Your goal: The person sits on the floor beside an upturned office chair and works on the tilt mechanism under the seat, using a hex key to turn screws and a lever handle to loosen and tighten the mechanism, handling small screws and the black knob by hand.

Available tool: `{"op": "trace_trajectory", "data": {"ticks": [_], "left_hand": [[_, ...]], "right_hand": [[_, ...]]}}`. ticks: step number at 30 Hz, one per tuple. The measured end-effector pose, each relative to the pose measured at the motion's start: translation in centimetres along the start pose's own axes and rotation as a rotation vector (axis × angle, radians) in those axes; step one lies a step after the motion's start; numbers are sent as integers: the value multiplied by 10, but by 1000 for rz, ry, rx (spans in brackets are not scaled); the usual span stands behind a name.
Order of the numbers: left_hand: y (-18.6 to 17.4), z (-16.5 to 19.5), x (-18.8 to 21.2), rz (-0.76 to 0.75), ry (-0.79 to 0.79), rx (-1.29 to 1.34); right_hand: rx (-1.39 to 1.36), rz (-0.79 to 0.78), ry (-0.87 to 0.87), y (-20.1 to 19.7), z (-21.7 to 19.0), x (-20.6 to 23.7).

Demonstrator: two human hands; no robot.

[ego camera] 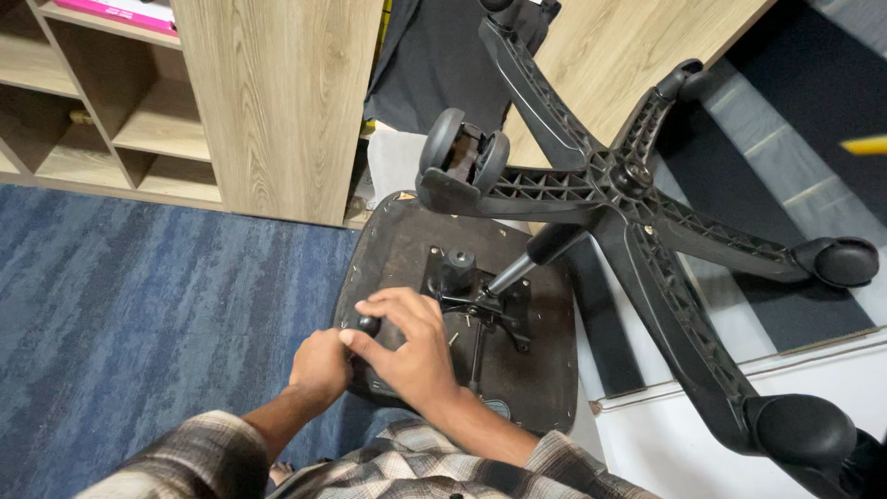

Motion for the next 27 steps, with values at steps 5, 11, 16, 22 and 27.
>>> {"op": "trace_trajectory", "data": {"ticks": [5,11,16,22,27], "left_hand": [[0,-3,11,-42,-32,29],[4,-3,7,-34,-1,33],[7,-5,4,-38,77,63],[7,1,10,-43,18,11],[-1,1,19,-11,-84,63]], "right_hand": [[-166,-65,75,16,9,2],[-180,-44,242,16,42,-1],[-281,-27,53,12,28,-1],[-241,-48,227,16,39,3],[-171,-13,65,8,25,-1]]}}
Point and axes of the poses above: each hand's wrist, its own x-axis away from the middle knuckle, its own y-axis out of the palm, z = x × y, the point moved 10 cm from there along -x, towards the middle knuckle, and after that the axes turned 11 degrees about -z, right-handed, at the moved point
